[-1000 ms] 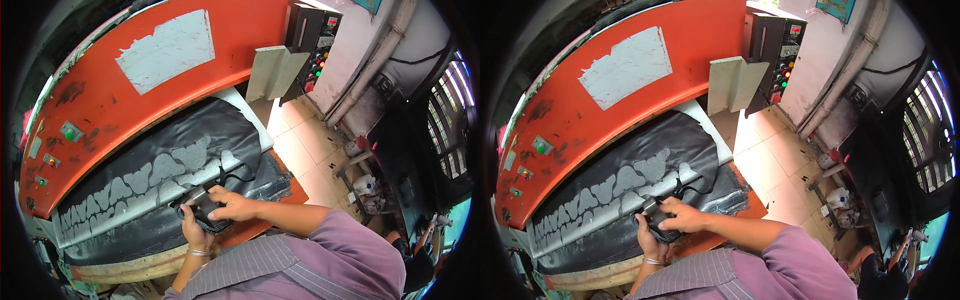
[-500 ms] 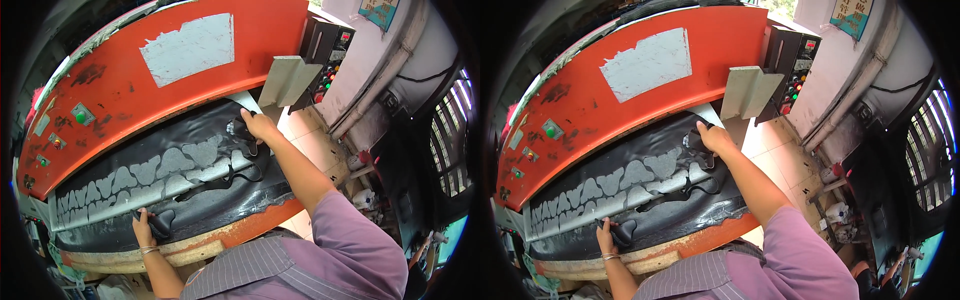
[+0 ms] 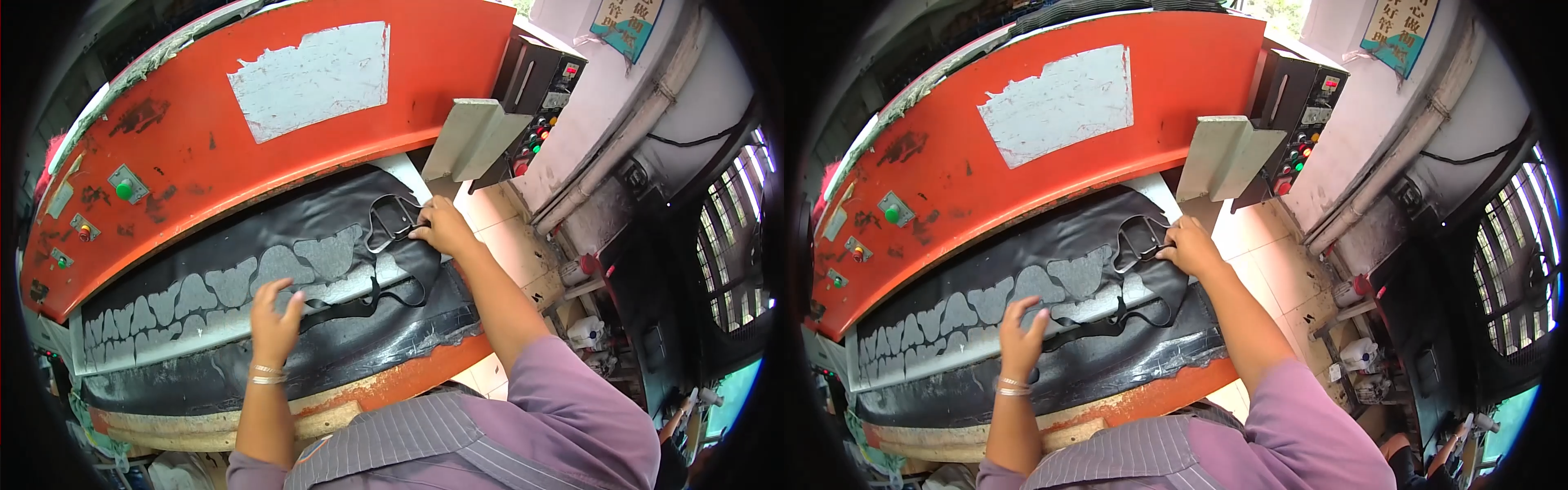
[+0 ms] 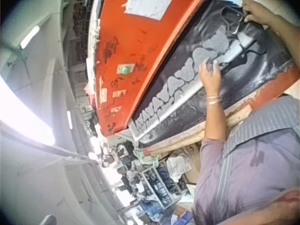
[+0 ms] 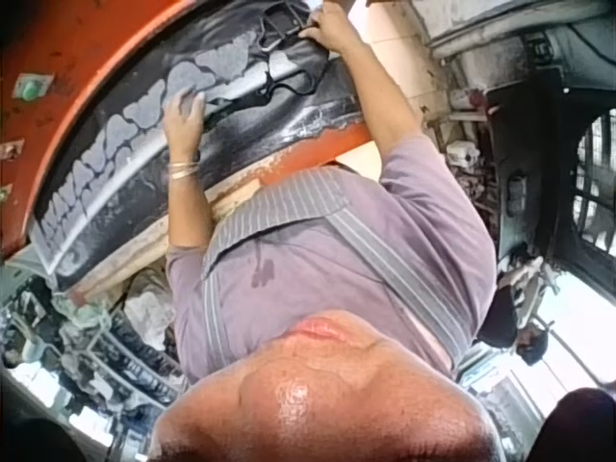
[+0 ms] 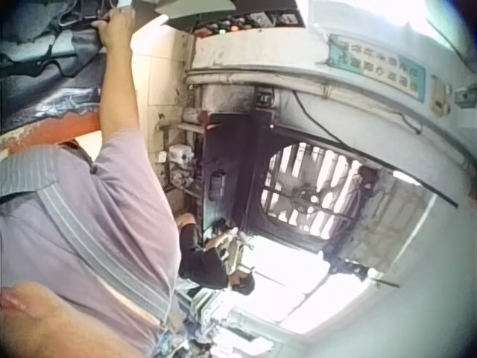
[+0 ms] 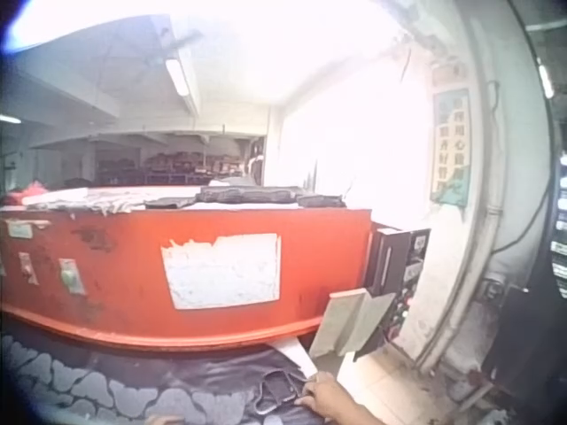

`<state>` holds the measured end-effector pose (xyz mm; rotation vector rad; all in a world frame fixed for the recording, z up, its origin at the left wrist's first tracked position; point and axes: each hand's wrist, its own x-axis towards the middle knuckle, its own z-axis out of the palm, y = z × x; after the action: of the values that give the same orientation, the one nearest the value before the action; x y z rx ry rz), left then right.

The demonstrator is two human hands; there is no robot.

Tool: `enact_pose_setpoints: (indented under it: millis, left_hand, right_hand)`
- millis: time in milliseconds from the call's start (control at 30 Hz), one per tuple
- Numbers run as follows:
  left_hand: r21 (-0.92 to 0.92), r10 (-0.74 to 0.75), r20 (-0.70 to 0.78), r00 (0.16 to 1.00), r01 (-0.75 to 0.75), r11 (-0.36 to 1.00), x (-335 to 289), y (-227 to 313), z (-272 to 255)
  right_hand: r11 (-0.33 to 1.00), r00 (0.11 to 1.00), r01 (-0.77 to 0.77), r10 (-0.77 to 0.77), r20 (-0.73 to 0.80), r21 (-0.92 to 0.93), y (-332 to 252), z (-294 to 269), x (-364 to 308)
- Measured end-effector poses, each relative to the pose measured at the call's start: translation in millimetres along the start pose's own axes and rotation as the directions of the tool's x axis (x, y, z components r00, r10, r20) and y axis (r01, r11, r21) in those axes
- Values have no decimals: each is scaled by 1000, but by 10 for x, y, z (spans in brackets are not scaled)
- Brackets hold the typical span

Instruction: Cutting shoe components from a sheet of material using a manual die press and metal dies.

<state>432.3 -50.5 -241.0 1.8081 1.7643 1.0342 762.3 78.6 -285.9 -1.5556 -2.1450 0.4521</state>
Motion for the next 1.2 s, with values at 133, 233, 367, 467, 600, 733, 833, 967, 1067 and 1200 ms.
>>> enact_pose_setpoints:
  millis: [133,233,367,467,600,733,833,967,1067,1200]
  left_hand:
    - [-22,13,119,993,-10,1000,408,138,465]
    - [-21,95,143,985,-93,995,603,13,843]
    - [26,149,173,974,-155,988,821,-14,1131]
    - [187,364,243,899,-411,892,1228,-69,1115]
    - [313,430,455,780,-592,743,1556,-153,1016]
    - [363,445,652,614,-768,528,1656,-148,1036]
    - [386,464,660,591,-796,466,1625,-167,1099]
    - [415,545,577,609,-793,446,1631,-192,1144]
    - [409,594,480,646,-764,499,1537,-248,1155]
    - [493,573,290,766,-633,597,1697,-315,1305]
  right_hand:
    - [979,942,-176,198,-271,105,-388,205,-423]
    - [989,967,-150,146,-208,-1,-520,236,-636]
    - [923,945,-135,229,-233,361,-212,21,-579]
    - [942,926,-313,331,-181,118,206,-33,-218]
    - [915,919,-395,395,12,79,341,-61,205]
    - [926,930,-366,362,65,87,362,-44,580]
    - [937,929,-350,347,130,-3,198,67,947]
    - [862,829,-433,495,259,-262,87,172,1239]
    - [908,864,-359,411,290,-216,143,215,1237]
    - [954,955,-286,292,52,-94,-7,158,1432]
